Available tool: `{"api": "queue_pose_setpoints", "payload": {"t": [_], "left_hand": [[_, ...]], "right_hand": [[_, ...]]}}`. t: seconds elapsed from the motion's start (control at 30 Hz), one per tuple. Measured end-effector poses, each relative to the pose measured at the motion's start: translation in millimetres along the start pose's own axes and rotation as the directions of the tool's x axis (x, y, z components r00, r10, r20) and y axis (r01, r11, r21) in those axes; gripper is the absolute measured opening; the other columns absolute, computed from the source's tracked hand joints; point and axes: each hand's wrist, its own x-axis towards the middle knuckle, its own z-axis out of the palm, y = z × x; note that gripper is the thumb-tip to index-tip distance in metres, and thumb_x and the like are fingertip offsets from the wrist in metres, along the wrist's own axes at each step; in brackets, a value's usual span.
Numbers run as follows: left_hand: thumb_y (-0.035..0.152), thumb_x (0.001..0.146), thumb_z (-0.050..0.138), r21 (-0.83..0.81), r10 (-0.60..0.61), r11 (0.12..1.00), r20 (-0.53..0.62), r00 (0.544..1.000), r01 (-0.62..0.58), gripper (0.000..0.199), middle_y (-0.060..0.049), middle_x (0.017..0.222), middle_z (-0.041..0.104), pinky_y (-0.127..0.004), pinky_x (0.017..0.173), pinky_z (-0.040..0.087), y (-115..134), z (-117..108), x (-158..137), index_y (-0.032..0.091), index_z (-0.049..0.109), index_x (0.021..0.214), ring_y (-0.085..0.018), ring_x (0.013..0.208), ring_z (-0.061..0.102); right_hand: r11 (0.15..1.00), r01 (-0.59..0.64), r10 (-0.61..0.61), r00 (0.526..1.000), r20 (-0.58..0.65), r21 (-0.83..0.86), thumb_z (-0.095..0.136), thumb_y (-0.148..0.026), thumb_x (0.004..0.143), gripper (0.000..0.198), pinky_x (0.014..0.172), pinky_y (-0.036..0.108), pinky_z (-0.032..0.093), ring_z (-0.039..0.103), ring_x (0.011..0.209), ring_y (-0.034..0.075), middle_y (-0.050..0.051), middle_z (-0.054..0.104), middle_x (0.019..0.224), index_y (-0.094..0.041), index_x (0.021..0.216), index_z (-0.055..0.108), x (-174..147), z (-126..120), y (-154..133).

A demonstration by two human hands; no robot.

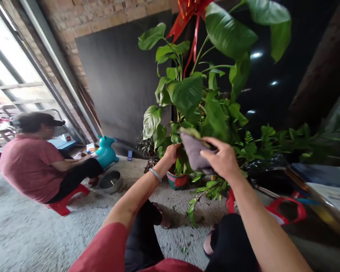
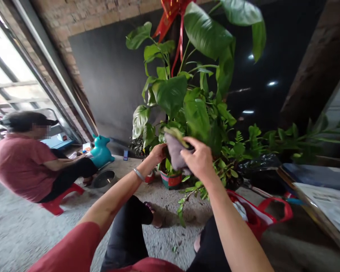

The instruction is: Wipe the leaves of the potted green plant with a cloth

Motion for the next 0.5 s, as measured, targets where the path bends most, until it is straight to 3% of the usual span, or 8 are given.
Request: {"api": "queue_pose_setpoints", "payload": {"t": [0.07,0.1,0.13,0.2,0.27,0.33,0.4,0.5], "left_hand": [[0.018,0.079,0.077,0.012,-0.033,0.999,-0.032,0.999,0.033,0.014,-0.004,0.067,0.067,-0.033,0.066,0.055,2.2,-0.5,-2.7,0.016,0.063,0.078,-0.016,0.058,0.062],[0.017,0.080,0.076,0.013,-0.038,0.999,-0.036,0.999,0.039,0.013,-0.004,0.068,0.067,-0.033,0.066,0.055,2.7,0.3,-4.6,0.016,0.063,0.078,-0.015,0.058,0.062],[0.016,0.081,0.075,0.012,-0.034,0.999,-0.028,0.999,0.034,0.013,-0.003,0.069,0.068,-0.033,0.066,0.055,2.9,0.9,-6.5,0.016,0.062,0.079,-0.015,0.058,0.062],[0.016,0.081,0.074,0.013,-0.016,1.000,-0.022,1.000,0.016,0.013,-0.002,0.068,0.067,-0.031,0.065,0.054,3.1,-0.1,-10.0,0.016,0.062,0.079,-0.014,0.058,0.062],[0.015,0.079,0.075,0.022,0.008,1.000,-0.029,1.000,-0.008,0.014,-0.001,0.066,0.065,-0.029,0.062,0.053,3.4,-5.2,-11.9,0.016,0.061,0.079,-0.013,0.057,0.061],[0.015,0.078,0.075,0.036,0.024,0.999,-0.051,0.998,-0.022,0.016,0.001,0.064,0.064,-0.027,0.058,0.052,3.5,-11.8,-12.2,0.016,0.060,0.077,-0.012,0.055,0.060],[0.015,0.076,0.077,0.050,0.024,0.999,-0.069,0.997,-0.021,0.020,0.002,0.061,0.062,-0.025,0.056,0.051,2.8,-14.9,-11.6,0.016,0.058,0.074,-0.011,0.052,0.058],[0.016,0.073,0.081,0.063,0.025,0.998,-0.059,0.998,-0.022,0.026,0.002,0.060,0.060,-0.026,0.055,0.051,-0.5,-6.9,-11.2,0.017,0.056,0.072,-0.011,0.050,0.057]], "right_hand": [[0.994,-0.075,0.056,0.970,-0.235,-0.074,0.064,-0.030,0.078,0.053,0.101,0.045,0.052,0.070,0.111,0.031,0.015,0.075,0.122,-0.016,0.129,0.071,19.8,-6.4,7.7],[0.981,-0.140,0.101,0.959,-0.264,-0.132,0.063,-0.029,0.079,0.053,0.102,0.048,0.051,0.069,0.112,0.034,0.018,0.074,0.123,-0.015,0.130,0.070,24.2,-4.0,13.1],[0.963,-0.193,0.151,0.964,-0.220,-0.185,0.061,-0.027,0.078,0.052,0.100,0.049,0.052,0.070,0.112,0.035,0.020,0.074,0.121,-0.014,0.128,0.071,22.8,1.0,18.8],[0.945,-0.225,0.237,0.971,0.022,-0.239,0.062,-0.020,0.072,0.044,0.092,0.046,0.056,0.073,0.103,0.034,0.017,0.077,0.111,-0.018,0.114,0.077,2.8,12.1,27.8],[0.964,-0.171,0.222,0.939,0.261,-0.204,0.065,-0.016,0.065,0.039,0.086,0.039,0.058,0.075,0.094,0.030,0.010,0.080,0.101,-0.023,0.099,0.081,-28.8,13.8,30.6],[0.982,-0.137,0.174,0.919,0.354,-0.129,0.066,-0.019,0.066,0.037,0.088,0.036,0.058,0.076,0.094,0.026,0.005,0.081,0.101,-0.025,0.099,0.081,-51.5,0.7,26.7],[0.989,-0.135,0.146,0.943,0.298,-0.055,0.066,-0.028,0.074,0.038,0.092,0.037,0.057,0.075,0.096,0.025,0.005,0.080,0.106,-0.024,0.109,0.080,-50.6,-20.4,18.0],[0.993,-0.110,0.108,0.993,-0.048,-0.036,0.063,-0.037,0.080,0.047,0.098,0.042,0.054,0.072,0.104,0.029,0.009,0.077,0.115,-0.020,0.122,0.075,-13.0,-35.1,4.7]]}}
